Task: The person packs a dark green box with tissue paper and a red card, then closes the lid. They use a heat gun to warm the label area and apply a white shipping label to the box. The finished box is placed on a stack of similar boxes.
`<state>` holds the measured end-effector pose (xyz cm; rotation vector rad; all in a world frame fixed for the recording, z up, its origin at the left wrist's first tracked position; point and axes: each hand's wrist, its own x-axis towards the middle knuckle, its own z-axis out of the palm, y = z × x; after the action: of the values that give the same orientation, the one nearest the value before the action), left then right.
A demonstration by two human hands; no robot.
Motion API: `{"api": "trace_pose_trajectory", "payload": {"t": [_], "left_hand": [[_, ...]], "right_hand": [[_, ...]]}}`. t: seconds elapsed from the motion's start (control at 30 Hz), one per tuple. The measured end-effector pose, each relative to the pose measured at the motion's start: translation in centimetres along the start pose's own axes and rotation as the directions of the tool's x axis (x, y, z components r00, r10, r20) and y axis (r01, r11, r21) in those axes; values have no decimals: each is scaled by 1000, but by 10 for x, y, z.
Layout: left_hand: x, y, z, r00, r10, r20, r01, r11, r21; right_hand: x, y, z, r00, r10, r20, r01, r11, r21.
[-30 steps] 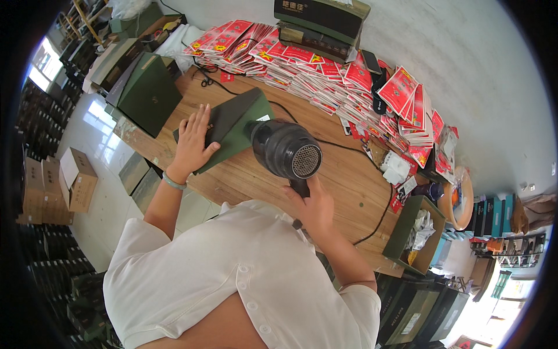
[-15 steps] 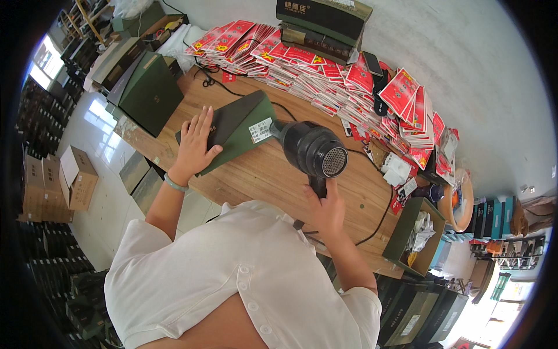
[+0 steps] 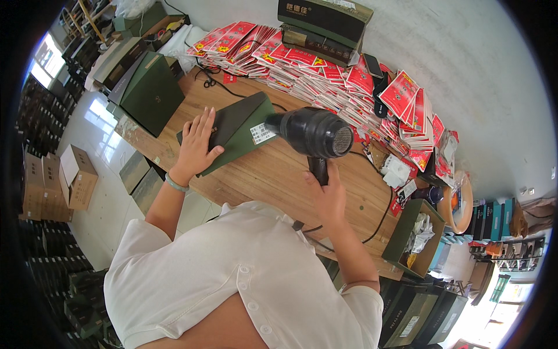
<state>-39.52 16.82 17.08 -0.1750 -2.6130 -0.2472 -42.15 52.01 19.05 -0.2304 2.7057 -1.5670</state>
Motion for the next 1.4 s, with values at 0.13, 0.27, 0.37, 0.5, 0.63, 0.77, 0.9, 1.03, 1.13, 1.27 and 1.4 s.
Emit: {"api": "trace_pose_trajectory", "payload": {"t": [0.13, 0.27, 0.37, 0.5, 0.63, 0.77, 0.9, 1.03, 1.13, 1.27, 1.4], "left_hand": [[0, -1, 1, 1000, 6, -11, -6, 1000, -6], [1, -2, 1, 1000, 5, 0, -5, 1000, 6], [2, -2, 1, 1000, 10, 0, -10, 1000, 11], [3, -2, 0, 1000, 12, -1, -12, 1000, 19], [2, -2, 0, 1000, 12, 0, -12, 1000, 5], [4, -3, 1, 1000, 8, 4, -8, 1000, 27], [3, -4, 2, 1000, 6, 8, -6, 1000, 24], [6, -5, 1, 1000, 3, 13, -3, 1000, 9], [7, -4, 2, 1000, -3, 13, 3, 1000, -3], [6, -3, -1, 1000, -2, 21, 2, 1000, -1], [5, -2, -1, 1000, 0, 24, 0, 1000, -11]], "right_hand": [[1, -3, -1, 999, 31, 27, -32, 999, 41], [1, -7, 0, 999, 36, 9, -36, 999, 8], [1, -4, 2, 998, -53, -13, 53, 999, 2], [-4, -4, 2, 998, -51, 32, 52, 998, -32], [-14, -1, 1, 987, -156, 44, 161, 978, -137], [-19, -1, 1, 999, -16, 37, 14, 998, 65], [-28, -6, -3, 997, 53, 59, -56, 998, 42], [-29, 5, 0, 998, -45, 39, 46, 999, -10], [-30, -1, 2, 996, 64, 64, -70, 992, 108], [-26, -5, 2, 1000, -11, 25, 11, 1000, 23], [-14, -16, 2, 999, -6, 49, 4, 999, 44]]}}
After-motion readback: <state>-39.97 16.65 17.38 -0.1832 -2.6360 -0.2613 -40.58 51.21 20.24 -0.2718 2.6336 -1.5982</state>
